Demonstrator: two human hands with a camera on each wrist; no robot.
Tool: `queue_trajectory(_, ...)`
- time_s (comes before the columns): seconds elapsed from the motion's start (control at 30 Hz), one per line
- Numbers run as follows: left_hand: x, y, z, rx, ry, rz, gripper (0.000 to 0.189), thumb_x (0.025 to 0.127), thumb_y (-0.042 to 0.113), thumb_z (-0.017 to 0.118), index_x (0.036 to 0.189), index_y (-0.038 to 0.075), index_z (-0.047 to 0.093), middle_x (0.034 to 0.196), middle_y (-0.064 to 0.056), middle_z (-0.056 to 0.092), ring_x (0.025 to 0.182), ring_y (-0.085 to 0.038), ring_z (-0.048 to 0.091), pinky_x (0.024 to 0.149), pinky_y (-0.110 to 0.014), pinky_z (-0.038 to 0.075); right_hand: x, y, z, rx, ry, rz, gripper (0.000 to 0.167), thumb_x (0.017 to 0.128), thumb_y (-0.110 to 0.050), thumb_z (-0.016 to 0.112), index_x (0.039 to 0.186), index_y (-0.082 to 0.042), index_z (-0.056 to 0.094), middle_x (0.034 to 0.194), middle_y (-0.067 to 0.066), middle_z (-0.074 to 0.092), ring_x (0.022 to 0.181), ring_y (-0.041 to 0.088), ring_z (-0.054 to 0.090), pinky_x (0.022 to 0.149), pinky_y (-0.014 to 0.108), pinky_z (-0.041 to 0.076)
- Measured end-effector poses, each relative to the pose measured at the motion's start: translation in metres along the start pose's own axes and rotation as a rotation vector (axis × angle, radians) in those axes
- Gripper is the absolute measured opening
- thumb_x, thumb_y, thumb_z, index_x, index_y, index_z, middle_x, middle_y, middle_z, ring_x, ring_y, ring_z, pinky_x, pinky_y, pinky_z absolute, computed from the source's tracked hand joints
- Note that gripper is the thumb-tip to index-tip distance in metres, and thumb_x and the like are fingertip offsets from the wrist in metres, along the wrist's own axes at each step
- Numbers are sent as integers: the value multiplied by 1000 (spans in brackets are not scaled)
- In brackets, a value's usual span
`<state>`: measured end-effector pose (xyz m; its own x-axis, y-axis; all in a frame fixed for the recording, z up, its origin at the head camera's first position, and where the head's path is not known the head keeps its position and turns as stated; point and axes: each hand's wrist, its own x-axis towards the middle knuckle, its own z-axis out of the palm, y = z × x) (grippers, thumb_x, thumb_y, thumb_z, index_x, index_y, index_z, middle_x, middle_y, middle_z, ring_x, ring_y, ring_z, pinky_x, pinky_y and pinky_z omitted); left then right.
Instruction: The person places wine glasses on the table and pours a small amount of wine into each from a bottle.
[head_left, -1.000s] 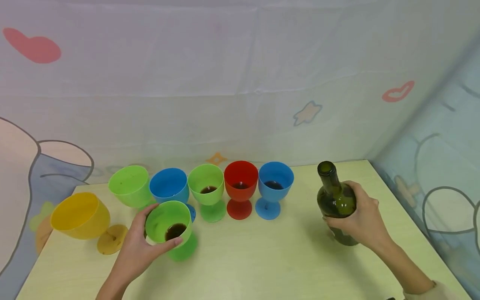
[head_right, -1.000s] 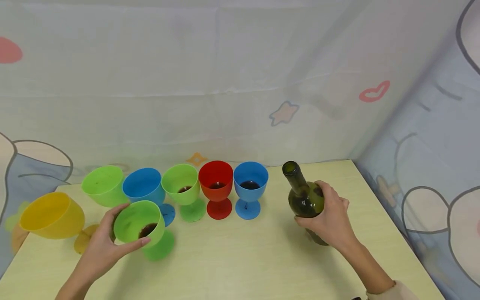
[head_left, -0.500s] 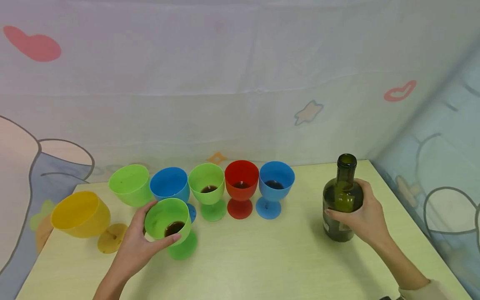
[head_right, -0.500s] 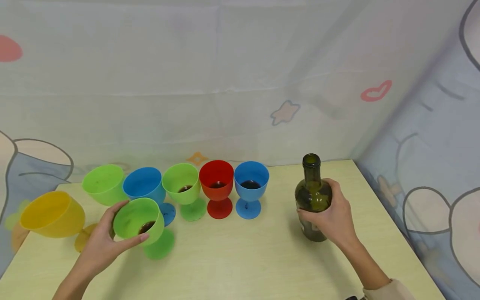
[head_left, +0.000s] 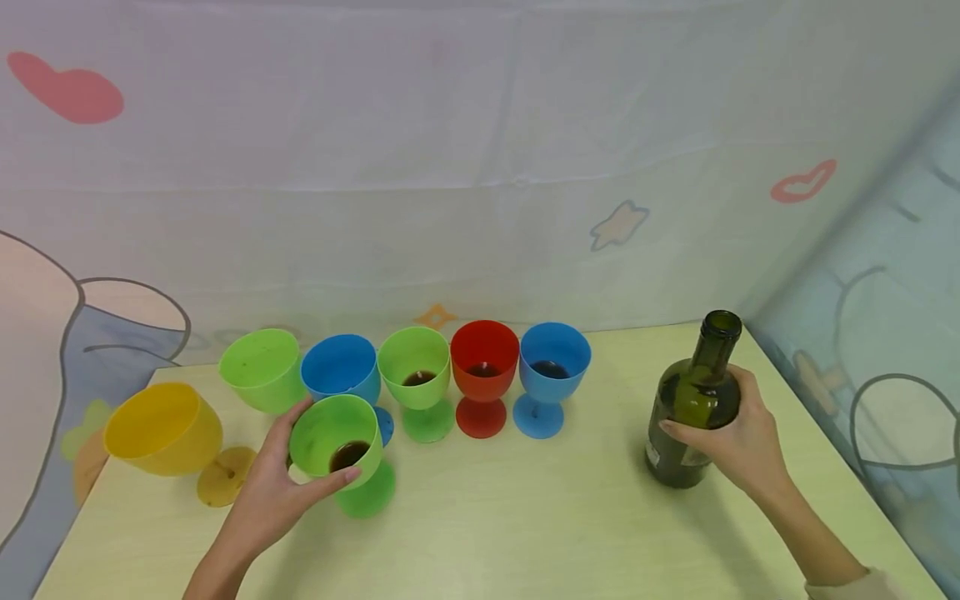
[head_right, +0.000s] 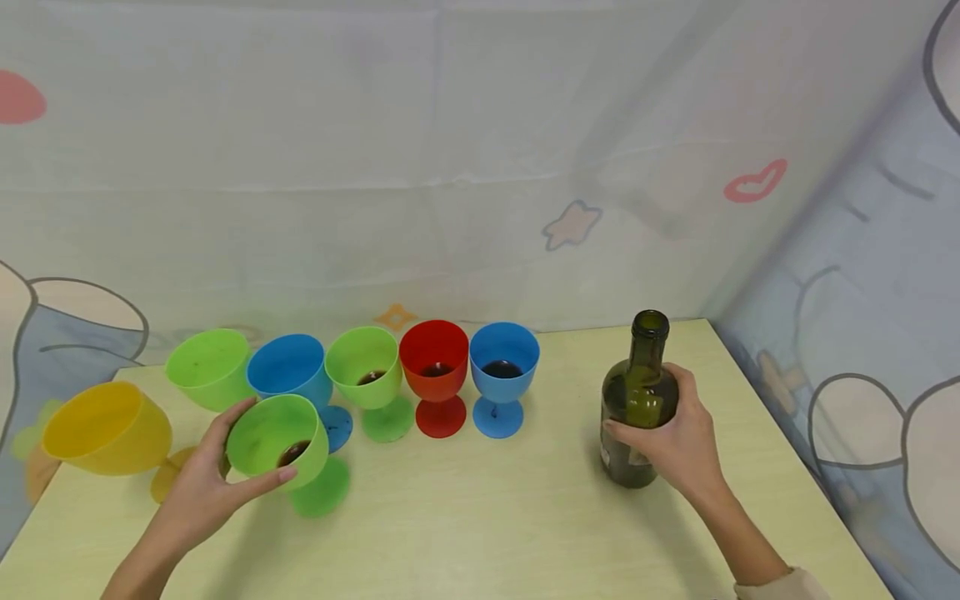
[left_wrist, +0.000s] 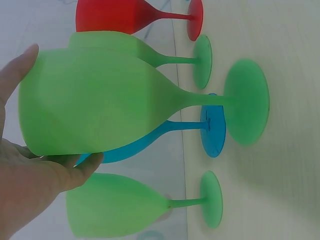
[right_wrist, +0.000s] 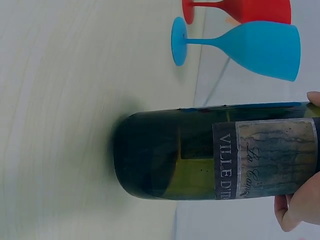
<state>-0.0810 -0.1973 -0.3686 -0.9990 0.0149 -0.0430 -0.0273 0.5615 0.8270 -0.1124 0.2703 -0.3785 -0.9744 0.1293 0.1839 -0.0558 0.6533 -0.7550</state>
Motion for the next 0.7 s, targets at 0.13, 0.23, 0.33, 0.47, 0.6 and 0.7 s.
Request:
queue_trajectory(0.13, 0, -1, -1, -10, -3, 7, 99, 76, 34, 74, 145, 6, 9, 141, -22, 21, 120, -39, 32, 96, -61, 28, 0, 4, -3, 13, 14, 15, 89, 70, -25, 79, 136, -2, 22, 121, 26, 44, 105, 44, 45, 78, 56, 39)
queue_trajectory(0.23, 0, -1, -1, -2, 4, 21, 98, 76, 33, 74, 145, 6, 10, 141, -22, 22, 120, -39, 31, 96, -62, 27, 1, 8, -5, 26, 27, 36, 88, 71, -24, 78, 135, -1, 22, 122, 25, 43, 105, 42, 45, 79, 55, 38)
queue_trajectory(0.33, 0, -1, -2, -2, 12, 34, 98, 75, 32, 75, 145, 6, 11, 141, -22, 23, 120, -39, 31, 96, -63, 26, 1, 12, -8, 33, 38, 52, 87, 71, -24, 78, 134, -1, 22, 123, 24, 42, 106, 40, 44, 79, 52, 37)
queue_trajectory(0.47, 0, -1, -2, -7, 16, 40, 97, 75, 32, 75, 144, 5, 12, 140, -22, 24, 120, -39, 32, 96, -63, 26, 0, 18, -11, 37, 40, 66, 86, 73, -23, 77, 134, 0, 21, 126, 21, 38, 108, 38, 43, 80, 50, 36)
queue_trajectory(0.6, 0, -1, -4, -10, 15, 43, 96, 75, 31, 75, 144, 4, 13, 140, -21, 25, 121, -39, 32, 96, -62, 26, -1, 24, -13, 36, 47, 75, 83, 73, -20, 77, 132, 1, 22, 124, 15, 38, 105, 29, 44, 80, 39, 38)
queue_trajectory(0.7, 0, -1, -5, -8, 15, 45, 96, 75, 31, 75, 144, 3, 13, 141, -22, 24, 122, -39, 31, 97, -62, 25, -2, 27, -15, 42, 50, 79, 80, 74, -19, 77, 130, 0, 23, 121, 10, 38, 98, 14, 45, 75, 22, 40)
